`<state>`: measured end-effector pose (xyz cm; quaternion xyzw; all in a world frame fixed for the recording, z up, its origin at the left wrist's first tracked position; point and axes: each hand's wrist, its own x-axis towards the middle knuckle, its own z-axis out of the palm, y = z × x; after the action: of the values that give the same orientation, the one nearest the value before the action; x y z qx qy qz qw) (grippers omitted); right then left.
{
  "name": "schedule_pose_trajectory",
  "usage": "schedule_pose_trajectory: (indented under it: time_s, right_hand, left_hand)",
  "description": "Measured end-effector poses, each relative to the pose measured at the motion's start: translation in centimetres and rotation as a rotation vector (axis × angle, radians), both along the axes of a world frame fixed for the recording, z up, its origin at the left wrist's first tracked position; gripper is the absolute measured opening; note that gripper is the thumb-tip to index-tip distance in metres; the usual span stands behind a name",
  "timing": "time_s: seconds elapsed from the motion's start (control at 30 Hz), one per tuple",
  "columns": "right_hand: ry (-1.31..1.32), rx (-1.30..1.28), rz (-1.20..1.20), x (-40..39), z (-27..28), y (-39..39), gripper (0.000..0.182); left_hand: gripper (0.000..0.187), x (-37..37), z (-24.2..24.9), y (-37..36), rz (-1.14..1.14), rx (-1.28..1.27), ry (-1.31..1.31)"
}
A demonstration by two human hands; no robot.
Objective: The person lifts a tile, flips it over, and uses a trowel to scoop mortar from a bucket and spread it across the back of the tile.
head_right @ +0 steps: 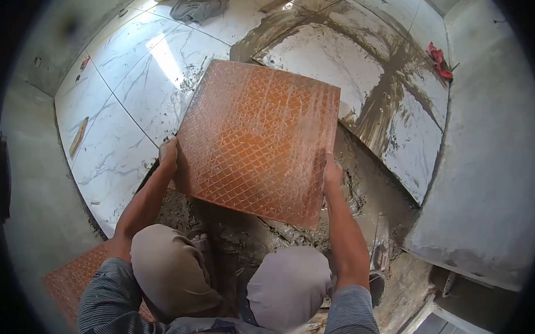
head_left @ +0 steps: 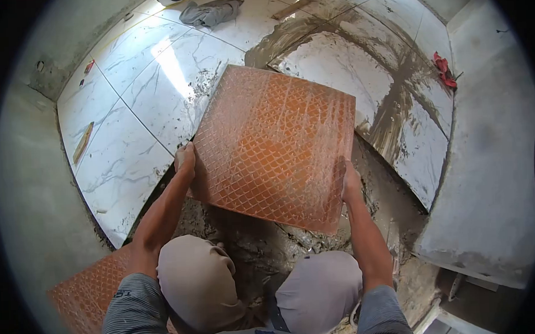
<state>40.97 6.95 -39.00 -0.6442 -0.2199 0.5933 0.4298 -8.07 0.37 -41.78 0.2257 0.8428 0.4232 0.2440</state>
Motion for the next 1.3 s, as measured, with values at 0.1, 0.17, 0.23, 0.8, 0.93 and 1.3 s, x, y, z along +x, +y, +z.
schedule_pose_trajectory:
  time_s: [0.1, 0.17, 0.23, 0.8, 0.93, 1.3]
  right_hand:
    - [-0.046, -0.033, 0.005, -0.2, -0.3, 0.1, 0.044]
    - [-0.039, -0.034, -0.013, -0.3, 0.7, 0.3, 0.045]
    - [-0.094, -0.023, 0.015, -0.3, 0.7, 0.4, 0.046]
    - [-0.315, 0.156, 0.107, 1.1, -6.5, 1.8, 0.034]
    - [-0.389, 0.152, 0.119, 0.5, -4.3, 2.3, 0.031]
    - [-0.160, 0.139, 0.243, 1.2, -4.9, 4.0, 0.031]
  left_hand:
    - [0.042, 1.0, 2.1, -0.1, -0.006, -0.100, 0.018]
    - [0.043, 0.4, 2.3, -0.2, -0.035, -0.116, -0.049]
    - [0.042, 0.5, 2.8, -0.2, -0.023, -0.119, -0.017]
    - [0.026, -0.3, -0.4, 0.3, -0.103, 0.115, -0.159]
    - [0.026, -1.5, -2.5, 0.6, -0.096, 0.037, -0.197]
    - [0.022, -1.3, -3.1, 1.7, -0.138, -0.012, -0.143]
